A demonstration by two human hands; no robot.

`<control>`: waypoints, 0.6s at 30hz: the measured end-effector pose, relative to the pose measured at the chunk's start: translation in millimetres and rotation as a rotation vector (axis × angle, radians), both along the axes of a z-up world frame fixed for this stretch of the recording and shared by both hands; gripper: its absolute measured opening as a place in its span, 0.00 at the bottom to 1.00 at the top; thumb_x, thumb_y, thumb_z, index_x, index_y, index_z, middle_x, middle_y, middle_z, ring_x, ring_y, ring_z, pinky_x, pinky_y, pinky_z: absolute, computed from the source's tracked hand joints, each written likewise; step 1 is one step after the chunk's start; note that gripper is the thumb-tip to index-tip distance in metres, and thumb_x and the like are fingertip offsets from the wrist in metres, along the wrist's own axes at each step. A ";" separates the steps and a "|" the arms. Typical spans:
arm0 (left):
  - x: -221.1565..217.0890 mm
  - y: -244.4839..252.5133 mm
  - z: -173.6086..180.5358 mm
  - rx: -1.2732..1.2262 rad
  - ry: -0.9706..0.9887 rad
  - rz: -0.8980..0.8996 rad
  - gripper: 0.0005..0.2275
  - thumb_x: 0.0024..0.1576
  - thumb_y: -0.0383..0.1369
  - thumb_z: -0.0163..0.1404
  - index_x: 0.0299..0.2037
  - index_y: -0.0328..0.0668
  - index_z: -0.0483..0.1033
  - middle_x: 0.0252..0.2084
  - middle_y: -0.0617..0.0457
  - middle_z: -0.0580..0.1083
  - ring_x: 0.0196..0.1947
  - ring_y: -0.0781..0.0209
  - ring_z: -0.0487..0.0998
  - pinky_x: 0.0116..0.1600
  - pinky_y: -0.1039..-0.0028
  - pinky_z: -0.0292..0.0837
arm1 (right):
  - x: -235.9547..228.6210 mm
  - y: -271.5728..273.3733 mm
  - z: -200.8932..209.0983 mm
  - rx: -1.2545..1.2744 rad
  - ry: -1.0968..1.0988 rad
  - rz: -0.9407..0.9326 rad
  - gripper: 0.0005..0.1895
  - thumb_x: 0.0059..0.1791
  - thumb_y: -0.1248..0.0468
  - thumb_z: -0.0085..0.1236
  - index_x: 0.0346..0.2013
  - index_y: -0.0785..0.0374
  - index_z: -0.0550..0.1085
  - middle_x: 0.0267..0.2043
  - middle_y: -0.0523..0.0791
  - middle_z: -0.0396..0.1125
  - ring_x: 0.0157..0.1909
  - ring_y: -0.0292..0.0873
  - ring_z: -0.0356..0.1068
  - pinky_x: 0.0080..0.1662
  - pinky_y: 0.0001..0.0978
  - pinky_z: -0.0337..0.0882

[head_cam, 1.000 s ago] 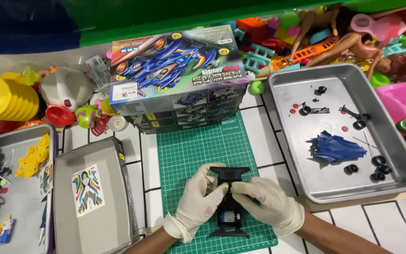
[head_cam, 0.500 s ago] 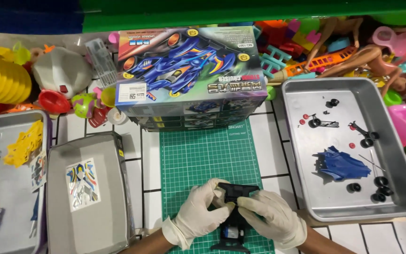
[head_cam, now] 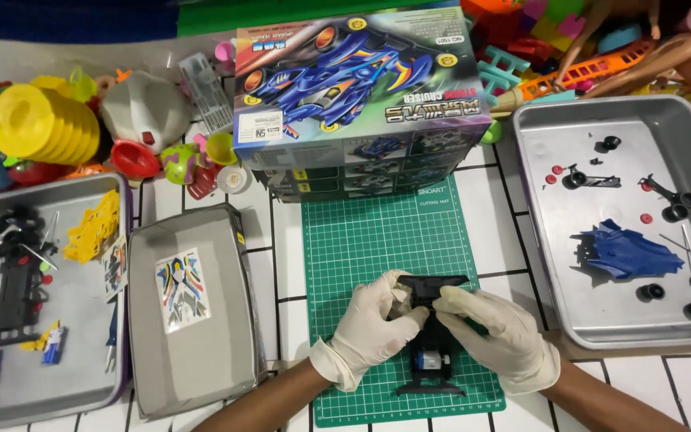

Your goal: The person assembles a toy vehicle chassis on a green cutting mat. They insert a battery pack into the black frame, attach wheels and axles, and secure various small plastic components by hand. The workspace is cluttered with other toys and packaging.

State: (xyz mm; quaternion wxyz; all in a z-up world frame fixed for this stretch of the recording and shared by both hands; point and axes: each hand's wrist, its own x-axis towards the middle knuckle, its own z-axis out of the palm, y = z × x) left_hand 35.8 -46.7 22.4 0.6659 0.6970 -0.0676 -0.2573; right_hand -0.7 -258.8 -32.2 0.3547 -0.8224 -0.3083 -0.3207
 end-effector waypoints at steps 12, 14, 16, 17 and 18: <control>0.4 2.3 10.0 -0.134 0.050 -0.055 0.15 0.63 0.26 0.44 0.58 0.41 0.74 0.16 0.67 0.62 0.15 0.76 0.56 0.20 0.83 0.52 | 4.9 10.7 25.8 0.045 -0.056 -0.157 0.16 0.49 0.77 0.64 0.49 0.65 0.72 0.29 0.33 0.73 0.23 0.33 0.57 0.35 0.21 0.70; -3.2 -0.3 -14.4 -0.216 0.003 0.015 0.14 0.61 0.24 0.46 0.56 0.36 0.75 0.23 0.58 0.71 0.21 0.74 0.66 0.26 0.82 0.64 | 4.8 18.0 27.1 0.055 -0.044 -0.213 0.13 0.45 0.77 0.66 0.42 0.66 0.76 0.26 0.36 0.73 0.23 0.37 0.62 0.34 0.25 0.71; -5.2 -2.5 -29.6 -0.298 -0.051 0.095 0.14 0.59 0.21 0.48 0.54 0.31 0.76 0.30 0.48 0.80 0.27 0.71 0.75 0.31 0.81 0.77 | 4.9 20.1 22.1 0.067 -0.039 -0.257 0.10 0.41 0.77 0.68 0.35 0.67 0.80 0.24 0.38 0.72 0.24 0.42 0.67 0.34 0.29 0.73; -5.5 -2.3 -32.8 -0.295 -0.050 0.097 0.14 0.59 0.21 0.48 0.55 0.31 0.76 0.31 0.48 0.80 0.27 0.71 0.75 0.31 0.80 0.77 | 4.6 19.2 15.6 0.126 0.001 -0.267 0.13 0.39 0.76 0.70 0.37 0.66 0.82 0.23 0.36 0.74 0.24 0.41 0.69 0.36 0.28 0.74; -5.5 -2.5 -36.1 -0.291 -0.048 0.099 0.14 0.60 0.21 0.47 0.55 0.31 0.76 0.32 0.48 0.80 0.27 0.71 0.75 0.32 0.80 0.77 | 4.7 17.7 9.2 0.186 0.041 -0.276 0.17 0.37 0.75 0.72 0.39 0.65 0.83 0.22 0.34 0.76 0.23 0.41 0.71 0.37 0.26 0.75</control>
